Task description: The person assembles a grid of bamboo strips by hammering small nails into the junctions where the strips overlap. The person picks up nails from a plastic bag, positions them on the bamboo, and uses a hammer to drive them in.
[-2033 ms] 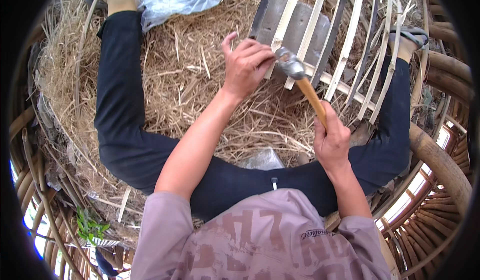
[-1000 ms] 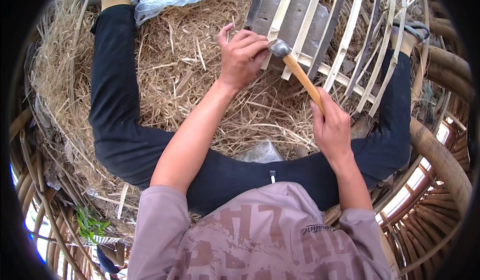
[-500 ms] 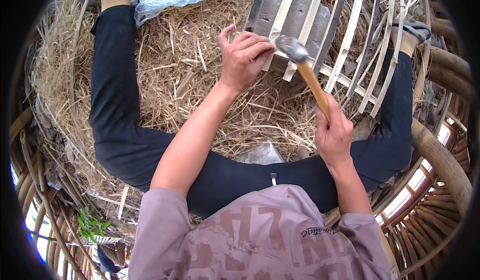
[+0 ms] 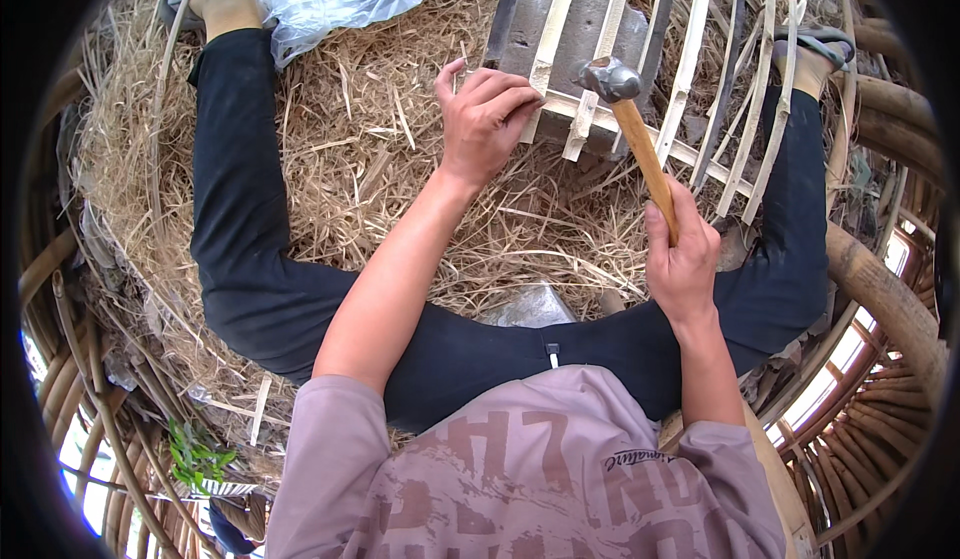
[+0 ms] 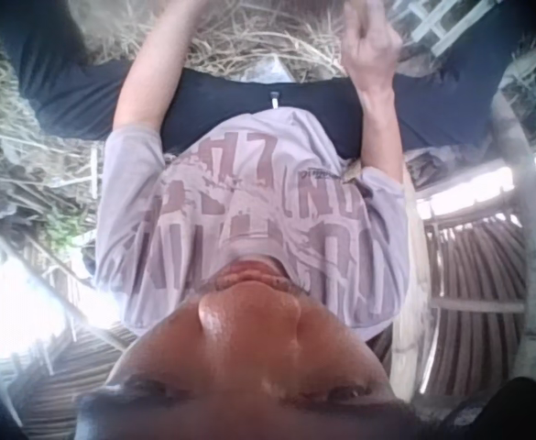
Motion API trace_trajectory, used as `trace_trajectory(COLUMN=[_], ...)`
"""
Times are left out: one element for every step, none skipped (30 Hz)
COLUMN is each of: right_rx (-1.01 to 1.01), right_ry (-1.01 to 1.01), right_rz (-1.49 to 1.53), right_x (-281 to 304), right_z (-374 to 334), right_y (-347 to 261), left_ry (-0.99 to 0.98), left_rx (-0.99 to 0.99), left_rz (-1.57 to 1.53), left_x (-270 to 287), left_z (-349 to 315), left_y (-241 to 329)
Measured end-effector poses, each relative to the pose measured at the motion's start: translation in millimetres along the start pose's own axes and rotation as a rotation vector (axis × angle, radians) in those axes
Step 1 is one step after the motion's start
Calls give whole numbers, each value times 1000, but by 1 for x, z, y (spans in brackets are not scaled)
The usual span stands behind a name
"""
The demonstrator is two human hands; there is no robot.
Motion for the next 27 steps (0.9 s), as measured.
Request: trace_trajectory(right_rx=[1, -1, -4, -4, -17, -33, -35, -6, 23, 21, 22, 24, 24, -14, -53, -52, -91, -129, -125, -123, -152, -180, -186, -182, -195, -206, -228], right_ry=[3, -4, -12, -12, -29, -44, -42, -39, -34, -30, -27, -25, -19, -29, -35, -25, -6, 10, 21, 30, 54, 79, 101, 115, 139, 165, 191], right_rz=[2, -10, -21, -20, -11, -2, -2, 2, 6, 6, 9, 14, 16, 34, 49, 47, 82, 120, 90, 91, 92, 94, 96, 95, 113, 131, 160], right_x=[0, -1, -1, -1, -1, -2, -3, -4, -5, -5, -5, -5, -4, -3, -1, 1, 2, 4, 7, 10, 14, 18, 21, 24, 28, 31, 34], right_z=[-1, -2, -2, -2, -2, -2, -3, -4, -4, -4, -4, -4, -2, -1, 1, 3, 5, 7, 10, 12, 12, 13, 13, 13, 11, 8, 4], right_y=[0, 0, 0, 0, -1, -1, 0, 2, 3, 4, 4, 5, 4, 4, 4, 4, 6, 8, 6, 5, 5, 5, 5, 7, 9, 10, 13], left_ry=[3, 4, -10, -25, -25, -18, -11, -12, -6, 1, 1, 10, 19, 20, 8, -3, -3, -1, 1, 3, 1, 3, -2, -4, 5, 8, 16], left_rx=[-1, -4, 23, 50, 49, 19, -11, -13, -42, -71, -75, -88, -102, -109, -114, -119, -124, -132, -137, -143, -154, -162, -172, -185, -200, -200, -205], left_rz=[-2, -2, -12, -22, -21, -11, 0, -2, 16, 32, 29, 49, 68, 67, 70, 73, 74, 73, 76, 80, 81, 77, 85, 91, 85, 71, 59], left_x=[1, 2, 3, 3, 4, 4, 4, 4, 4, 5, 5, 5, 6, 8, 9, 9, 8, 8, 9, 10, 12, 13, 16, 17, 21, 26, 32], left_z=[-1, -1, -2, -3, -2, -1, 0, 0, 1, 3, 4, 4, 5, 5, 6, 7, 7, 7, 7, 7, 7, 8, 9, 12, 14, 13, 15], left_y=[-1, -1, -1, -1, -1, 0, 1, 1, 2, 3, 3, 3, 4, 4, 5, 6, 6, 6, 6, 6, 7, 9, 11, 13, 17, 22, 25])
Point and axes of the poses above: each hand's wrist, its own z-axis towards the middle knuckle, its own x-axis out of the back of the hand, y = z × x, the point moved 2 cm from there along z, towards the middle knuckle, and after that the axes turned 9 degrees about y, right-handed, at the moved point
